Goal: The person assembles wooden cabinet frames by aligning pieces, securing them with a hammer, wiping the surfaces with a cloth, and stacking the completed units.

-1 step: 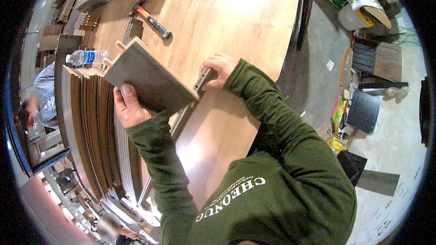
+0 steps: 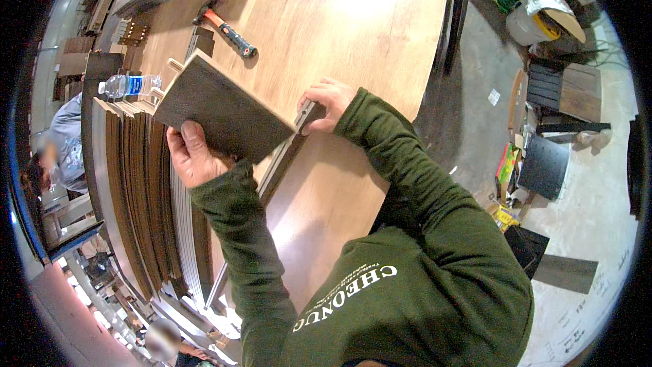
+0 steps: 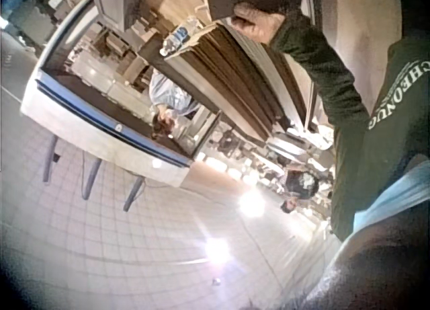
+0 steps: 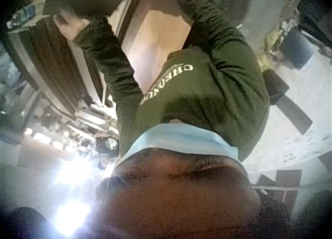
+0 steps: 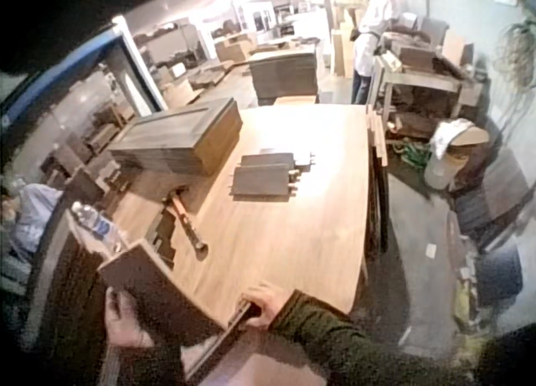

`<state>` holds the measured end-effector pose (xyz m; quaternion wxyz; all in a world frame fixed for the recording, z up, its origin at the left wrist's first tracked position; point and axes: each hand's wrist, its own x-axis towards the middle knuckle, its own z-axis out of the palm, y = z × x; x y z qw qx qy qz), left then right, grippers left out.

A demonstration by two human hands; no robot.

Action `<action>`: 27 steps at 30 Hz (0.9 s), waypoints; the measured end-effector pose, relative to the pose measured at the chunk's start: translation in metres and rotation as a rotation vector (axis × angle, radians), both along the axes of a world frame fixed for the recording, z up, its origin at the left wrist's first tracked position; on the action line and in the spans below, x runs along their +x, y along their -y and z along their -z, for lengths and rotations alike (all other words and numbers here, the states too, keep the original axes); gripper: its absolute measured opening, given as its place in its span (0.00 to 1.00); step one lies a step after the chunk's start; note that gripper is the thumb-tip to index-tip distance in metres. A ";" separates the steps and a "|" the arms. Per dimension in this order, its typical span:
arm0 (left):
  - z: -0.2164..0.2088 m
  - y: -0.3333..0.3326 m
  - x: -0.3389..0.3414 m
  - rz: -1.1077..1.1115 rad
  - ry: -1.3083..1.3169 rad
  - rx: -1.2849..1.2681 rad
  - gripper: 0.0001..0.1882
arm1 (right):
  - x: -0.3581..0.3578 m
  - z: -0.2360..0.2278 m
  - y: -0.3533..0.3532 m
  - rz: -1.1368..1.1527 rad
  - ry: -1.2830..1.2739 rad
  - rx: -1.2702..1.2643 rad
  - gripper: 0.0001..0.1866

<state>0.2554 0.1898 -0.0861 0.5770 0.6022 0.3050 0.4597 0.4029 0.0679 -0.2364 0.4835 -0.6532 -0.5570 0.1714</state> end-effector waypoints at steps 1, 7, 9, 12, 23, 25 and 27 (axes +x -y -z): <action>0.003 0.003 0.007 -0.030 0.013 -0.035 0.14 | 0.000 0.000 0.000 0.011 0.008 -0.005 0.20; 0.060 0.010 0.017 -0.127 -0.042 0.060 0.22 | 0.001 0.001 0.000 -0.017 0.034 -0.010 0.23; 0.059 0.012 0.013 -0.064 0.047 0.082 0.23 | 0.002 0.001 0.001 -0.006 0.022 -0.014 0.23; 0.053 0.014 -0.010 -0.068 -0.134 0.153 0.24 | 0.003 -0.004 0.000 -0.012 -0.011 -0.058 0.22; 0.026 0.036 -0.023 0.052 -0.379 0.573 0.20 | 0.001 -0.007 0.001 0.020 0.014 -0.025 0.22; 0.026 0.036 -0.024 0.059 -0.450 0.699 0.20 | 0.001 -0.008 0.001 0.023 0.010 -0.042 0.21; 0.023 0.038 -0.022 0.074 -0.461 0.677 0.20 | 0.002 -0.010 0.003 0.021 0.009 -0.040 0.21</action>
